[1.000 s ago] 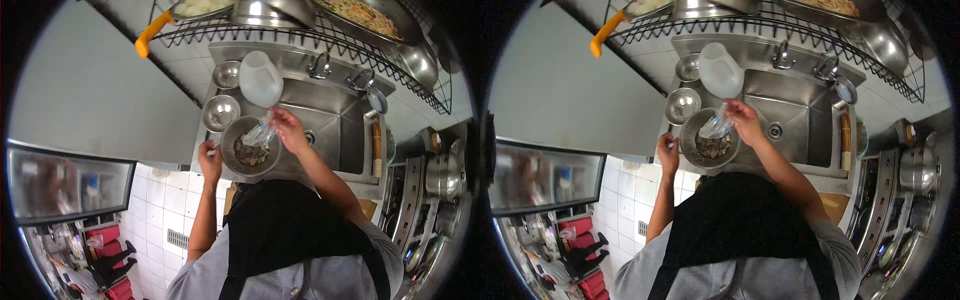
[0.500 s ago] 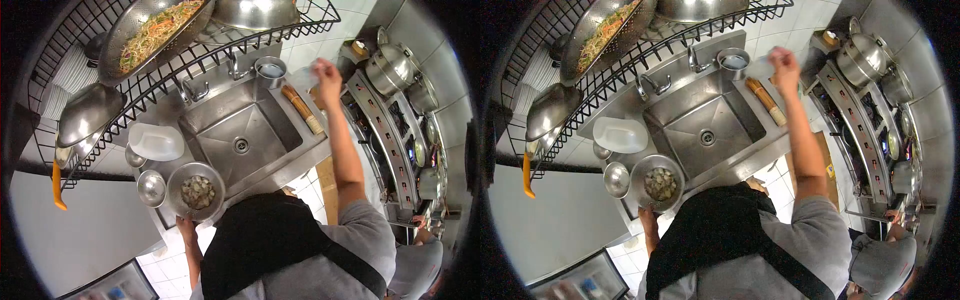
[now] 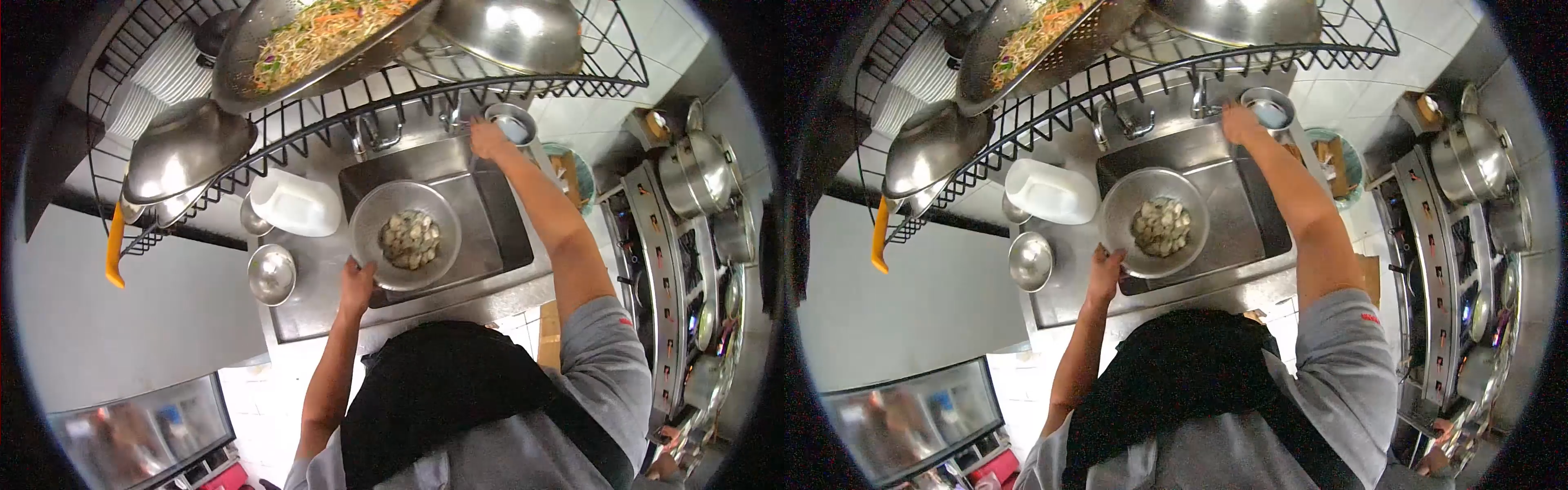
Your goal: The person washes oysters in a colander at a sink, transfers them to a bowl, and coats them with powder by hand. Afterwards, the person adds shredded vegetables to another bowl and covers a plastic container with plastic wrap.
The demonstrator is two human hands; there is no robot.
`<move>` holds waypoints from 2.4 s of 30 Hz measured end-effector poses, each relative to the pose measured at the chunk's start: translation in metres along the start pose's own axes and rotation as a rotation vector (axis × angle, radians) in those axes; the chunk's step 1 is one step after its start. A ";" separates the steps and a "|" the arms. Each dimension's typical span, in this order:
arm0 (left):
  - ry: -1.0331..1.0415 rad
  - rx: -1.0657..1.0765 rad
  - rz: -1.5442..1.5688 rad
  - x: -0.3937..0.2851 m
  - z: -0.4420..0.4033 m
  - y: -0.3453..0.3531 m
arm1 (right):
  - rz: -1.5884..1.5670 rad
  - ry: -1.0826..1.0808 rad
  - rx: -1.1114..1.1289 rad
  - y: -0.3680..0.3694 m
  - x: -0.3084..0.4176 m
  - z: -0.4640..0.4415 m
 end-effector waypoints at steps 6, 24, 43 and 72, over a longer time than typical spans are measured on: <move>0.008 0.016 0.022 -0.023 -0.039 0.039 | -0.529 -0.140 0.326 -0.110 0.053 0.065; -0.172 0.270 0.221 -0.002 -0.099 0.103 | -1.068 0.261 0.745 -0.037 0.108 0.147; -0.248 0.167 0.210 0.010 -0.096 0.089 | -0.761 -0.085 0.282 -0.078 0.099 0.178; -0.149 -0.716 0.374 0.047 0.083 -0.222 | -1.587 0.872 0.921 0.024 0.042 0.247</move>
Point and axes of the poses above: each hand's wrist, its own z-axis away from the middle knuckle, its own y-axis out of the palm, x = y × z, the point moved 2 cm from there along -z, towards the middle knuckle, and after that the axes turned 15 degrees about y, right-handed, at the moved point
